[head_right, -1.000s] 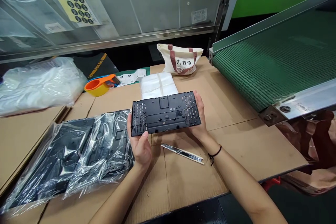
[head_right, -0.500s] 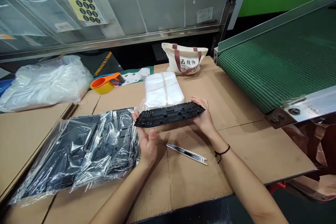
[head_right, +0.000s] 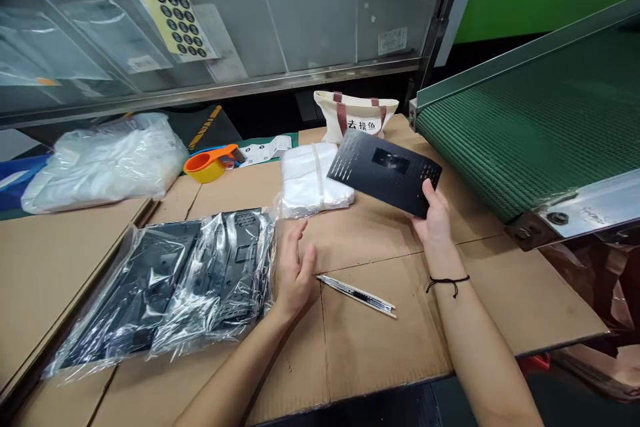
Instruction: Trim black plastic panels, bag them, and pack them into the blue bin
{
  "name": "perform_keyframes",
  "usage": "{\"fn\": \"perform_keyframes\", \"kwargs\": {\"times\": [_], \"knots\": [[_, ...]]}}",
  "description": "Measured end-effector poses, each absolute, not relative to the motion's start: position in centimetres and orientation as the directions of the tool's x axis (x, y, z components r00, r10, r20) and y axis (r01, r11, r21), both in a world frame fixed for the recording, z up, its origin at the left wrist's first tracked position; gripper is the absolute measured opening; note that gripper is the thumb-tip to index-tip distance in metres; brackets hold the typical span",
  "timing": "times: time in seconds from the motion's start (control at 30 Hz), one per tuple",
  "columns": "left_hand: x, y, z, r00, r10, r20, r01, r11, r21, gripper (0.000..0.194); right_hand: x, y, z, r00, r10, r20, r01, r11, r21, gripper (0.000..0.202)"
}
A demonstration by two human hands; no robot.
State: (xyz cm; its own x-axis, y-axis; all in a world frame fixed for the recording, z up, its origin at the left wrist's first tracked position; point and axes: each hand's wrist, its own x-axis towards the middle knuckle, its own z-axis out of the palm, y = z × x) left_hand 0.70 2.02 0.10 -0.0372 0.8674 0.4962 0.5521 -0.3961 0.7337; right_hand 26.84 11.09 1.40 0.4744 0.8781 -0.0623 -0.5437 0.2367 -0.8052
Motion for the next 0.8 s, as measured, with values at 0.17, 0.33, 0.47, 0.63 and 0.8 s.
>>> {"fn": "perform_keyframes", "kwargs": {"times": [0.17, 0.33, 0.47, 0.63, 0.8], "knots": [[2.2, 0.0, 3.5, 0.351, 0.661, 0.663, 0.543, -0.721, 0.430, 0.018, 26.7, 11.9, 0.9, 0.529, 0.824, -0.205, -0.646, 0.234, -0.726, 0.025], [3.0, 0.7, 9.1, 0.720, 0.408, 0.561, 0.509, -0.860, -0.027, 0.016, 26.4, 12.2, 0.4, 0.516, 0.832, -0.202, -0.664, 0.239, -0.709, 0.024], [0.8, 7.2, 10.0, 0.584, 0.802, 0.126, 0.805, -0.551, -0.222, 0.022, 26.4, 12.3, 0.2, 0.518, 0.835, -0.187, -0.670, 0.260, -0.695, 0.023], [-1.9, 13.1, 7.7, 0.444, 0.896, 0.018, 0.860, -0.420, -0.290, 0.019, 26.6, 12.2, 0.2, 0.515, 0.845, -0.145, -0.672, 0.294, -0.680, 0.027], [-1.4, 13.0, 6.6, 0.387, 0.920, -0.057, 0.865, -0.384, -0.322, 0.020, 26.5, 12.1, 0.4, 0.510, 0.850, -0.132, -0.687, 0.310, -0.658, 0.028]]}}
